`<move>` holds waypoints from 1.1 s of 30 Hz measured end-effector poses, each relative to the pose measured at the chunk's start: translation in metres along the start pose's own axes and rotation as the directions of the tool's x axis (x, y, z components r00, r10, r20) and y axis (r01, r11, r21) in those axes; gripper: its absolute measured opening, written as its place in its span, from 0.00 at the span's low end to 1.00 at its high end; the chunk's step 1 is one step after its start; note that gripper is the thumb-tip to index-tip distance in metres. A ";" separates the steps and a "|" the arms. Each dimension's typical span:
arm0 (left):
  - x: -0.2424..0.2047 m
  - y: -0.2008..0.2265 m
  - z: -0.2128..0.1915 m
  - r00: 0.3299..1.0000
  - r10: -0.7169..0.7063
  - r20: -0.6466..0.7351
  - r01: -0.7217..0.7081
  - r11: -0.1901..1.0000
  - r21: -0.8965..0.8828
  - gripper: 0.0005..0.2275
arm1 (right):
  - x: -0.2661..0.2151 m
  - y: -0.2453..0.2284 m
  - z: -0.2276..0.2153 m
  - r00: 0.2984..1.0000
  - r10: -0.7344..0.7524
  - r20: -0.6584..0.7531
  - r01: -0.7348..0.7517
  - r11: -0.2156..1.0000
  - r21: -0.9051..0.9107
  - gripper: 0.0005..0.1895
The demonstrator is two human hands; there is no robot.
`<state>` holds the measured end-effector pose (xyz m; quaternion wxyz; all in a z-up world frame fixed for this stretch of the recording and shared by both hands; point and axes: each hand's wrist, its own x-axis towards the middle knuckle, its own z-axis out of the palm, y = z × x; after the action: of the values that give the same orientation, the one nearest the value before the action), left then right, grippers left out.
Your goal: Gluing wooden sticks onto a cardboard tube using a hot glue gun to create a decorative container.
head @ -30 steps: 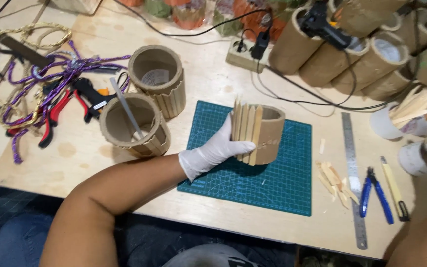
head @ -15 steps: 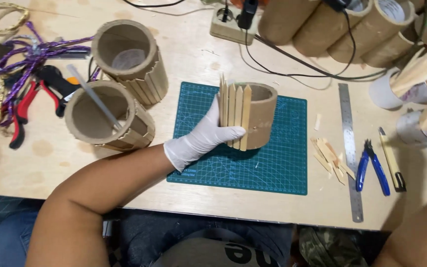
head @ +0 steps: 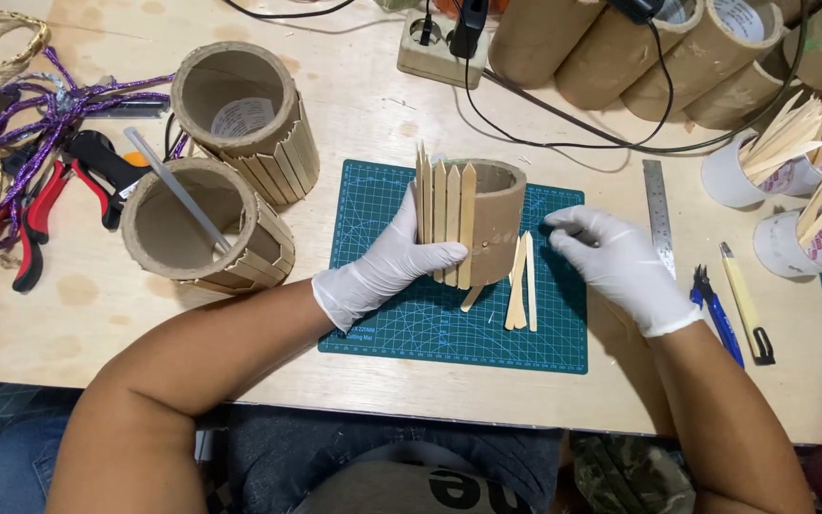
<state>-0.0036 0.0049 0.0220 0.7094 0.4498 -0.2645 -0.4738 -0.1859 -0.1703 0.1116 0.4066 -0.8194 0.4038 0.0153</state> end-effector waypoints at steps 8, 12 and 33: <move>0.003 -0.003 -0.001 1.000 -0.002 -0.013 0.002 1.000 -0.009 0.52 | 0.018 0.000 0.011 0.989 -0.027 0.143 0.072 0.944 -0.323 0.28; 0.002 0.002 0.001 1.000 -0.012 -0.005 0.012 1.000 -0.011 0.52 | 0.026 0.019 0.014 0.992 0.015 0.127 0.010 0.980 -0.198 0.26; 0.002 -0.005 -0.005 1.000 0.004 0.022 -0.004 1.000 -0.004 0.52 | 0.018 0.007 0.000 0.997 -0.029 0.065 0.029 0.999 -0.013 0.37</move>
<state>-0.0013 0.0039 0.0151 0.7082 0.4427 -0.2723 -0.4779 -0.1779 -0.1843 0.1006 0.4142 -0.8270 0.3782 0.0388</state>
